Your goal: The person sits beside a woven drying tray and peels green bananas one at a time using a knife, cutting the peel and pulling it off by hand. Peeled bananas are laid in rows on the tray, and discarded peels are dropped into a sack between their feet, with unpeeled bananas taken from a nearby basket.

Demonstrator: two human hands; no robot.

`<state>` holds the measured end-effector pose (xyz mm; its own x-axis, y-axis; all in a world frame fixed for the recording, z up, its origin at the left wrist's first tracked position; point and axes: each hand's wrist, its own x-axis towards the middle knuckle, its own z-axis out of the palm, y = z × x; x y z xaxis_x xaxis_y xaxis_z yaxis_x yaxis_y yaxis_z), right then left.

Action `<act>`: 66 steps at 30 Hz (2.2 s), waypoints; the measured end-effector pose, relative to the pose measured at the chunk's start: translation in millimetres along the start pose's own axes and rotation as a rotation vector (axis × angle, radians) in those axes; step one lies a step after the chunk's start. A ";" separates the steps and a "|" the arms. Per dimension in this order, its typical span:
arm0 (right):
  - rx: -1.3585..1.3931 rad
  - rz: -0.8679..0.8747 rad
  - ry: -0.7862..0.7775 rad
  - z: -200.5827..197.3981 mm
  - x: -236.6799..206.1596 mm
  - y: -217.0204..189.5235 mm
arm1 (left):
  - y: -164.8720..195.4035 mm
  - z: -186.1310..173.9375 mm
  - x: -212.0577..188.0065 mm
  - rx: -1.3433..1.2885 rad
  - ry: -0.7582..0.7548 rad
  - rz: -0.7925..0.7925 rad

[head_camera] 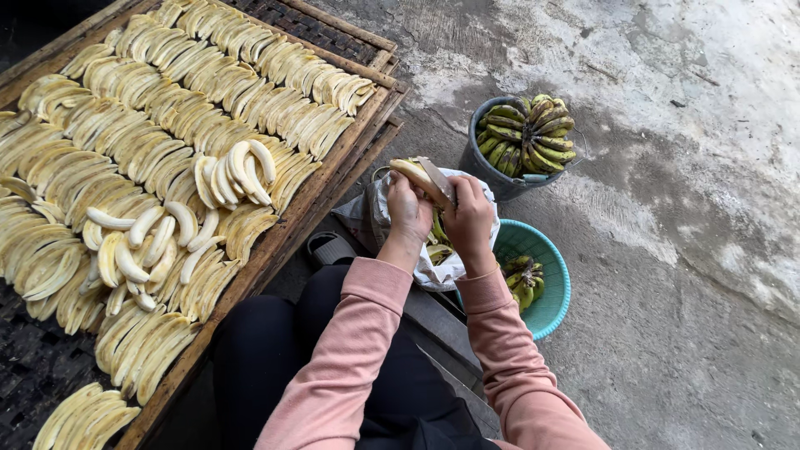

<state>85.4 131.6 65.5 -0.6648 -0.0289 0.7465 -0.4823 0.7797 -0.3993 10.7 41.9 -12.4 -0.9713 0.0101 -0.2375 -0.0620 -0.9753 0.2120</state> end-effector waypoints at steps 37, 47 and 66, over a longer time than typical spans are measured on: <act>0.922 0.637 -0.063 -18.6 30.9 50.7 | 54.5 30.7 -31.8 0.635 -0.657 -0.392; 0.502 0.550 -0.283 -30.0 -11.2 31.4 | 24.3 0.1 10.2 0.303 -0.007 -0.057; 0.601 0.259 -0.533 -33.1 -37.0 -44.8 | 46.9 21.6 -2.9 0.266 0.063 0.044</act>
<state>150.6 118.4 73.4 -0.9039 -0.3041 0.3009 -0.3983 0.3413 -0.8514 5.7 0.9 18.7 -0.9588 -0.0528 -0.2790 -0.0861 -0.8823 0.4628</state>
